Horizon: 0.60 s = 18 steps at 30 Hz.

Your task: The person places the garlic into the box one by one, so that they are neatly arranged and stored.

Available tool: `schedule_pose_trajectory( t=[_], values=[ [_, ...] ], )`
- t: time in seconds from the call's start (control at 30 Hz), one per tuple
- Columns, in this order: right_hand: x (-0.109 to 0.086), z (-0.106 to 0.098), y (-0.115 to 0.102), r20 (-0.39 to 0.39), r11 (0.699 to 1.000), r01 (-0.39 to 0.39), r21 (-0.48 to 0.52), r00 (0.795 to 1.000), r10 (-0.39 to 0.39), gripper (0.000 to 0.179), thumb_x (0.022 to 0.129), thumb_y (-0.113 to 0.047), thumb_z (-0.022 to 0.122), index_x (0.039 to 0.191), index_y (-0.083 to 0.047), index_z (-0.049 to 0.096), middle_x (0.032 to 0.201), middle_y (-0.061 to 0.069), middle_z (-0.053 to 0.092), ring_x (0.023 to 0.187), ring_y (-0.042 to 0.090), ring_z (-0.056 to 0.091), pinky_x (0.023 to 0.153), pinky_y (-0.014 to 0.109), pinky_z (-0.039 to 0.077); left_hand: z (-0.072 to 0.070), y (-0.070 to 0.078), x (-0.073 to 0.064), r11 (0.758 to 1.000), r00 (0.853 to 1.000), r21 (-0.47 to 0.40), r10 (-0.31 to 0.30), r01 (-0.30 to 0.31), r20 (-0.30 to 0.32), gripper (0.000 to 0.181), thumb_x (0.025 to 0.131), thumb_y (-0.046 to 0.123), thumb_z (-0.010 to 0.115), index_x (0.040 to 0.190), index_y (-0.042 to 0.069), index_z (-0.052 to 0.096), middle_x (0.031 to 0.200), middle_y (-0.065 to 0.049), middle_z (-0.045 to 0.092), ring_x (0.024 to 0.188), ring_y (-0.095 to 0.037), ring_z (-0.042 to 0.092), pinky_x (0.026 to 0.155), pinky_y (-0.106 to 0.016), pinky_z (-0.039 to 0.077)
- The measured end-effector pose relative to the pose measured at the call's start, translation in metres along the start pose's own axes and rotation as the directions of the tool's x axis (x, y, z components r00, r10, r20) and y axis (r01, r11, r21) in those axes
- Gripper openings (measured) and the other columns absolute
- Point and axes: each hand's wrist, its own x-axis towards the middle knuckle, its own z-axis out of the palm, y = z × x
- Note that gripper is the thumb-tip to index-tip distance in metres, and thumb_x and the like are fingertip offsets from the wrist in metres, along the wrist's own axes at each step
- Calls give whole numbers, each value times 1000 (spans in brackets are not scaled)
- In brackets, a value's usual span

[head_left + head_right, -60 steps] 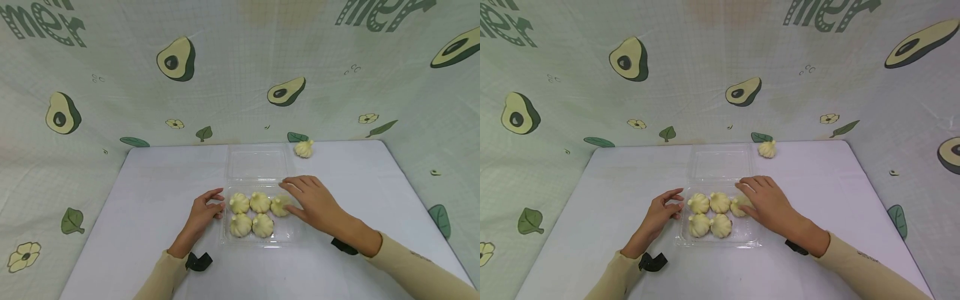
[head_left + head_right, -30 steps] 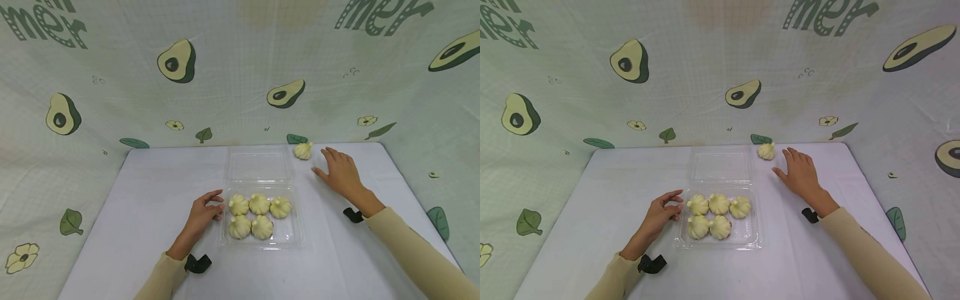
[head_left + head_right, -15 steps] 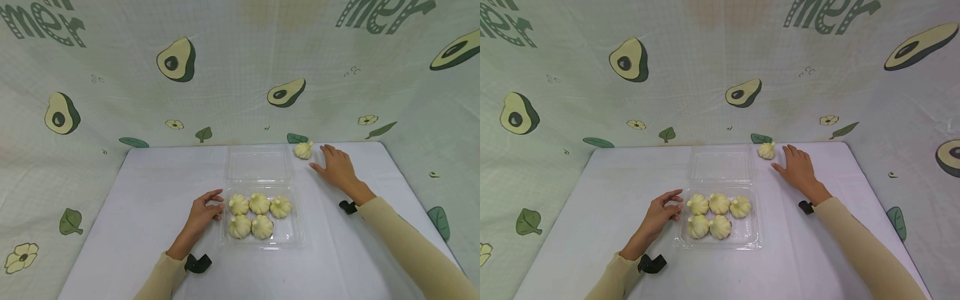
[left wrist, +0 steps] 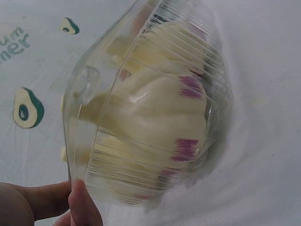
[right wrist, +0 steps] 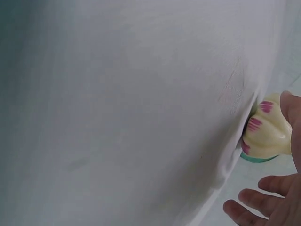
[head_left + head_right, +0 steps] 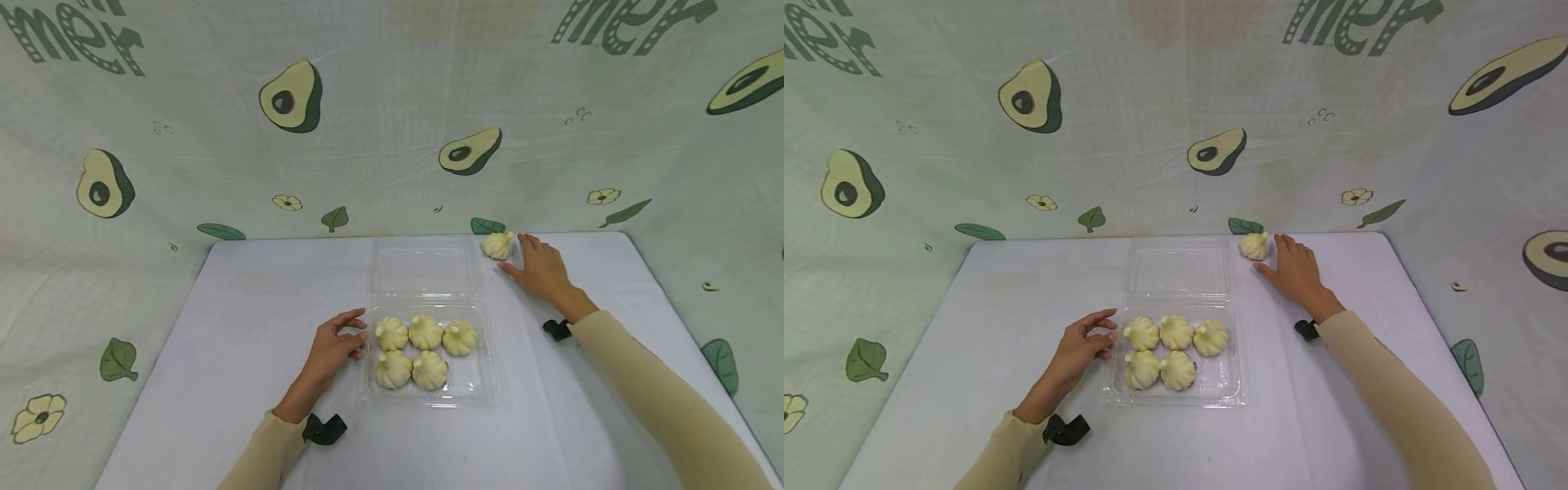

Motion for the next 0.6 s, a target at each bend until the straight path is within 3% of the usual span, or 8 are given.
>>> schedule_pose_trajectory(
  t=[0.6],
  values=[
    [14,4,-5,6,997,-28,67,1000,27,84,103,-36,67,155,18,30,155,41,38,139,61,39,116,72,30,1,1,0,1000,1000,-6,-11,11,-12,50,96,-8,70,145,-2,61,115,-16,63,74,-12,66,58,-22,57]
  ],
)
